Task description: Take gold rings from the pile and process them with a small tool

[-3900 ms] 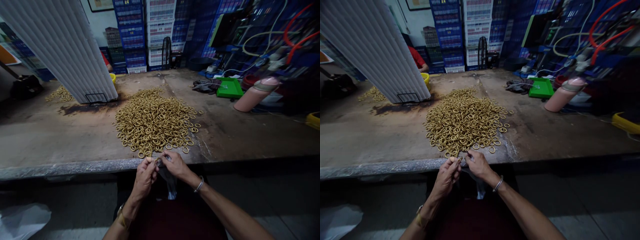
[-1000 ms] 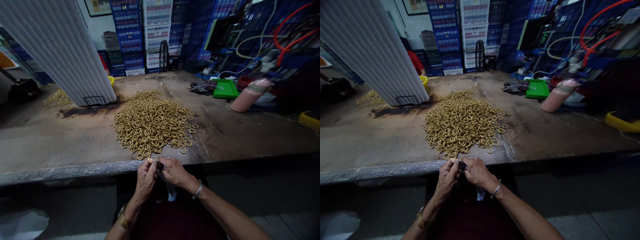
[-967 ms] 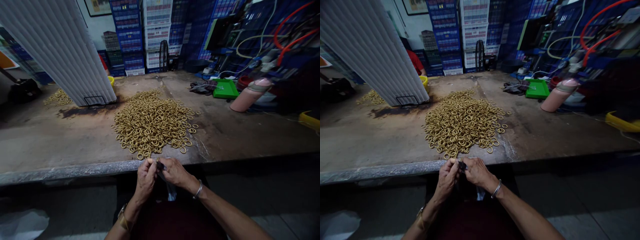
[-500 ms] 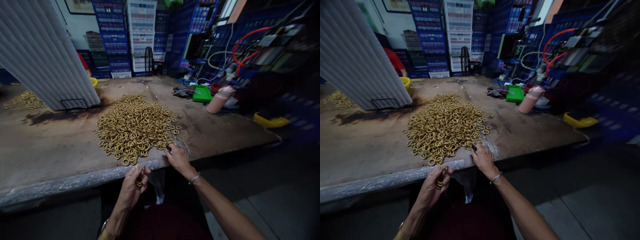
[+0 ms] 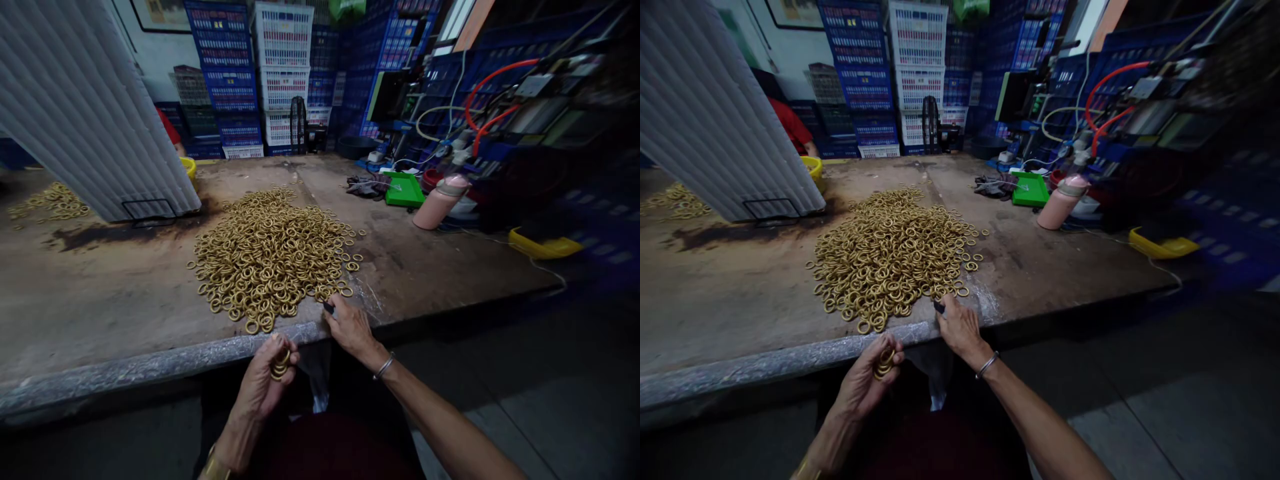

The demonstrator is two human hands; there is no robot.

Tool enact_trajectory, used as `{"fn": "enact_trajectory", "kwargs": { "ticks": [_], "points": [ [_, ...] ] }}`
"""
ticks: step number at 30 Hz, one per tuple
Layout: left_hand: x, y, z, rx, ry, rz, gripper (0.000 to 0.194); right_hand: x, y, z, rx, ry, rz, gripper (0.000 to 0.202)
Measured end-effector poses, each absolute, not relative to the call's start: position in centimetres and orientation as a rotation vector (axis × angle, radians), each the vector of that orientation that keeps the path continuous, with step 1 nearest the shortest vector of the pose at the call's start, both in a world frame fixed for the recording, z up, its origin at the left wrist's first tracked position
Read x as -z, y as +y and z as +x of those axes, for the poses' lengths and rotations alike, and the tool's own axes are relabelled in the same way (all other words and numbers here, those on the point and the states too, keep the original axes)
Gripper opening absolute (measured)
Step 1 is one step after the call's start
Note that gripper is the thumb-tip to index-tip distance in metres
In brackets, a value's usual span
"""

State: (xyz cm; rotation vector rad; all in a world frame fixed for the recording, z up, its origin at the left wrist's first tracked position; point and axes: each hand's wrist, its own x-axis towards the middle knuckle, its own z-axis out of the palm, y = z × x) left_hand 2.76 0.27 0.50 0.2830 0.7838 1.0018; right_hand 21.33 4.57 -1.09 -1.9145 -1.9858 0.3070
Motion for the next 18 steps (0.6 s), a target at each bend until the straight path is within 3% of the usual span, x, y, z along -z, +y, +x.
{"fn": "enact_trajectory", "kwargs": {
  "ticks": [8,15,18],
  "points": [
    [0.2,-0.1,3.0,-1.110,1.039,0.680,0.030,-0.2,3.1,16.3,-0.611,-2.084,-1.295,0.011],
    [0.6,-0.5,2.8,-1.111,1.157,0.854,0.025,-1.0,3.3,15.2,-0.959,-1.848,-1.339,0.016],
    [0.3,-0.5,3.0,-1.172,1.244,0.945,0.021,-0.9,3.3,15.3,-1.273,-1.639,-1.386,0.023]
  ]
}}
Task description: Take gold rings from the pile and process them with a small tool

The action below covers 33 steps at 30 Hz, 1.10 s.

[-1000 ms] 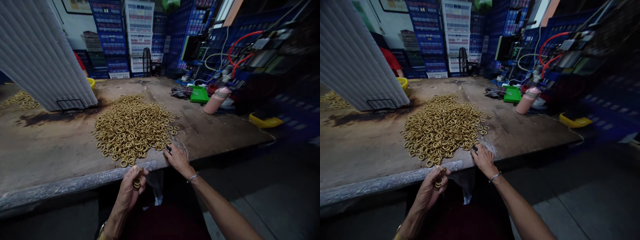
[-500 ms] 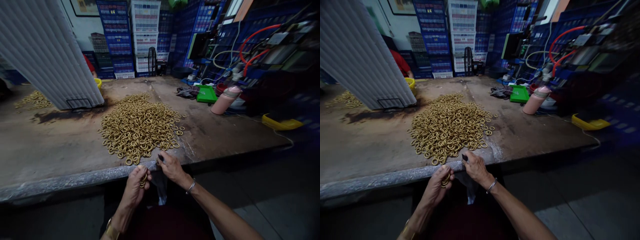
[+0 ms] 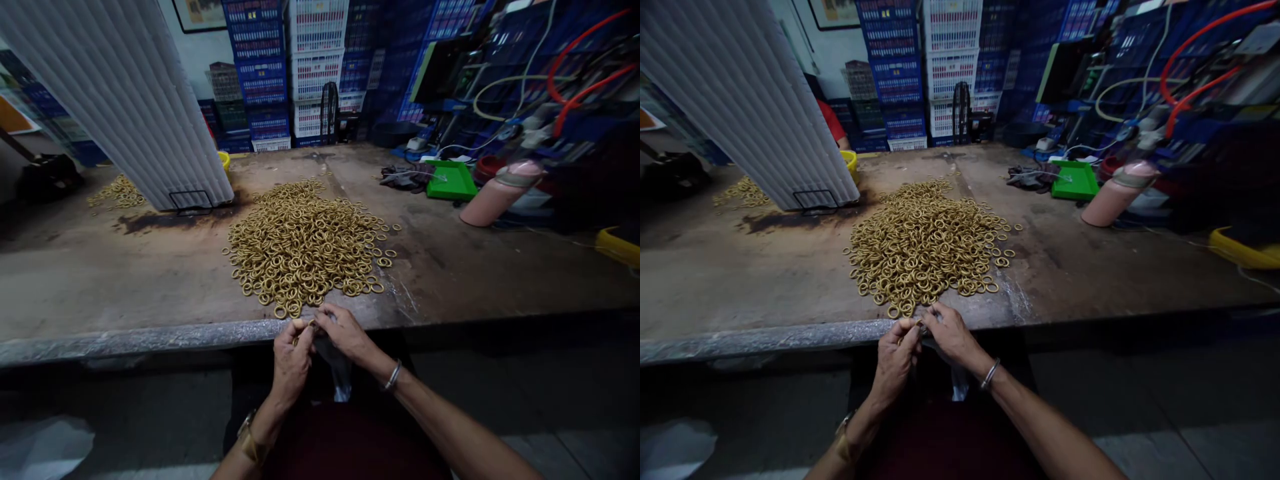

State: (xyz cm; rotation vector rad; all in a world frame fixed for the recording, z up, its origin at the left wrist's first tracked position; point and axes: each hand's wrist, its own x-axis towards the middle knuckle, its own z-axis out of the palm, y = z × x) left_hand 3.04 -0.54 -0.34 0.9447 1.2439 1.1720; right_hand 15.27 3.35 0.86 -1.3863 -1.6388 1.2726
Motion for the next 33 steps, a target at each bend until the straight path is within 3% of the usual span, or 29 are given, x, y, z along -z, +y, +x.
{"fn": "enact_trajectory", "kwargs": {
  "ticks": [4,11,18,26,33],
  "points": [
    [0.1,-0.5,3.0,-1.181,1.232,0.957,0.021,-0.7,3.4,15.3,-1.638,-1.425,-1.384,0.027],
    [0.0,-0.5,2.5,-1.059,1.149,0.891,0.029,-1.1,3.9,14.9,-1.222,-1.584,-1.382,0.016],
    [0.1,-0.5,2.3,-1.087,1.040,0.789,0.026,-0.7,4.2,15.2,-1.176,-1.647,-1.376,0.020],
    [0.3,-0.5,2.3,-1.121,1.109,0.845,0.027,-0.2,2.8,15.7,-0.682,-2.256,-1.316,0.010],
    [0.0,-0.6,2.3,-1.105,1.193,0.925,0.028,0.0,2.7,15.5,-0.607,-2.403,-1.435,0.014]
  ]
}}
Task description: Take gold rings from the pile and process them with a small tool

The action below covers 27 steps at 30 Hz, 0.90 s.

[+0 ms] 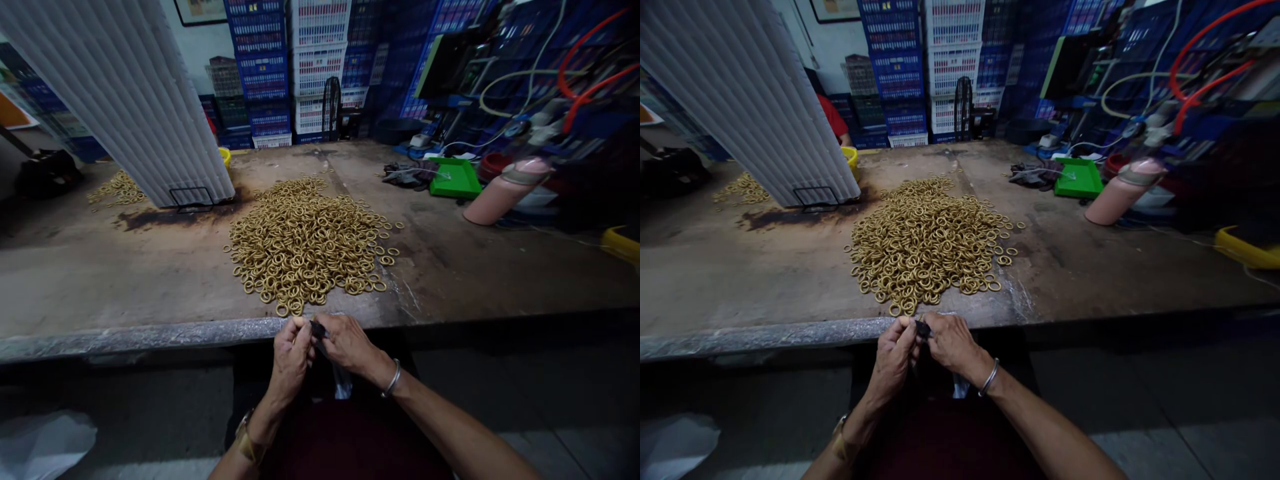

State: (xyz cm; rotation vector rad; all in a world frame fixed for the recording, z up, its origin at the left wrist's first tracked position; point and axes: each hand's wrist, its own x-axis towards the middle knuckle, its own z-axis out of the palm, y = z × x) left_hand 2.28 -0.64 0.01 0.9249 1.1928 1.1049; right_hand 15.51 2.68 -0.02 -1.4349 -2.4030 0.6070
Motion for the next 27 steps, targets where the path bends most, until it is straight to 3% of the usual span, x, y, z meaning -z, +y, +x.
{"fn": "enact_trajectory", "kwargs": {
  "ticks": [8,15,22,27],
  "points": [
    [-2.1,-1.6,2.4,-1.055,0.921,0.602,0.023,-0.6,4.0,18.6,-0.404,-2.259,-1.694,0.017],
    [-2.1,-0.9,2.4,-0.954,0.907,0.372,0.028,0.5,9.1,26.7,-0.154,-1.669,-2.020,0.020],
    [-1.8,-0.9,2.8,-0.970,0.880,0.261,0.028,0.4,13.4,30.1,-0.189,-1.597,-2.263,0.033],
    [-0.6,-0.8,2.5,-0.978,0.784,0.173,0.028,0.5,13.9,29.4,-0.208,-1.649,-2.301,0.031]
  ]
}}
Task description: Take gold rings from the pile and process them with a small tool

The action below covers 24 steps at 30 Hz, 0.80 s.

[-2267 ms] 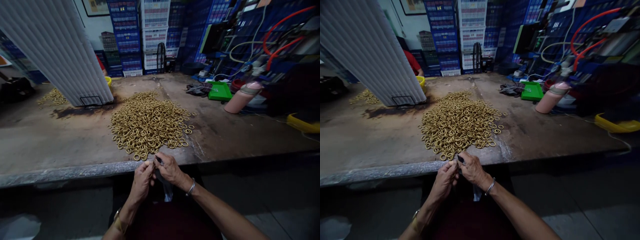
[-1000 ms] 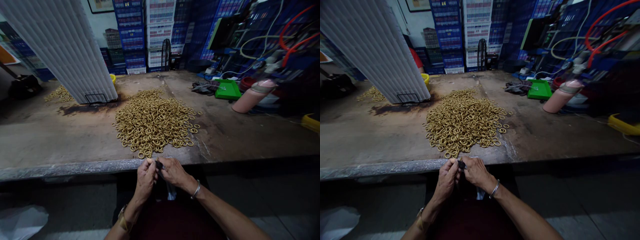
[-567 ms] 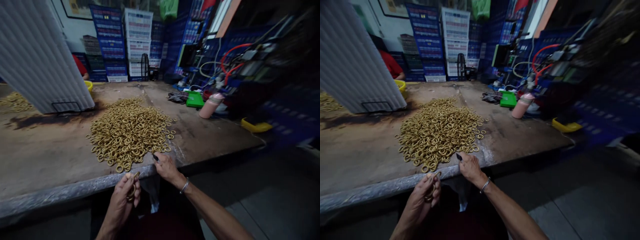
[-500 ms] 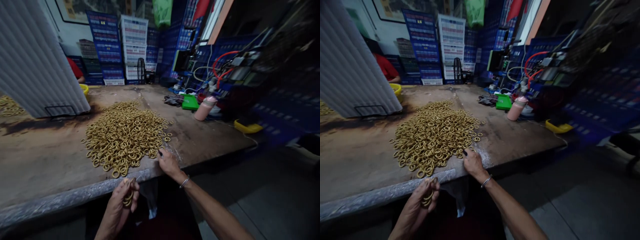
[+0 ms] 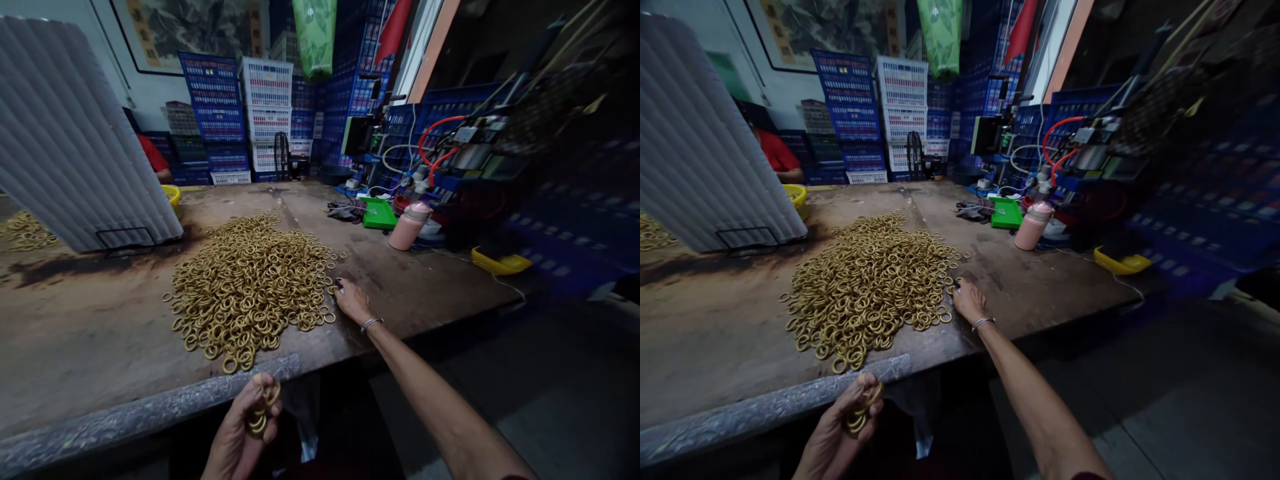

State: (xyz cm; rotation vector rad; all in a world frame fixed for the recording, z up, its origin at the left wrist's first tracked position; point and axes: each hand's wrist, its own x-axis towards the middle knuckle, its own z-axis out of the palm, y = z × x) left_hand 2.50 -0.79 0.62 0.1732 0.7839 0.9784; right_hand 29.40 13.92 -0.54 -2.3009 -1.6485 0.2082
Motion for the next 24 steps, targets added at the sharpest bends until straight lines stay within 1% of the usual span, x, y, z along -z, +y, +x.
{"fn": "enact_trajectory", "kwargs": {
  "ticks": [5,9,13,15,19,24],
  "points": [
    [0.2,-0.7,2.8,-0.997,0.771,0.101,0.030,0.7,13.3,29.5,-0.164,-1.723,-2.245,0.029],
    [0.4,-0.5,2.9,-0.991,0.718,0.170,0.032,0.9,12.3,28.5,-0.187,-1.749,-2.047,0.023],
    [0.2,-0.4,2.5,-0.986,0.664,0.170,0.032,0.9,10.6,25.0,-0.376,-1.775,-1.703,0.020],
    [0.1,-0.3,2.2,-1.000,0.650,0.128,0.027,1.0,9.6,22.8,-0.492,-1.767,-1.568,0.018],
    [-0.1,-0.1,1.5,-1.060,0.646,0.098,0.021,1.1,8.1,19.0,-0.680,-1.764,-1.392,0.015],
    [-0.3,0.4,1.1,-1.134,0.713,0.222,0.024,1.4,7.6,16.5,-0.756,-1.781,-1.282,0.013]
  ]
}}
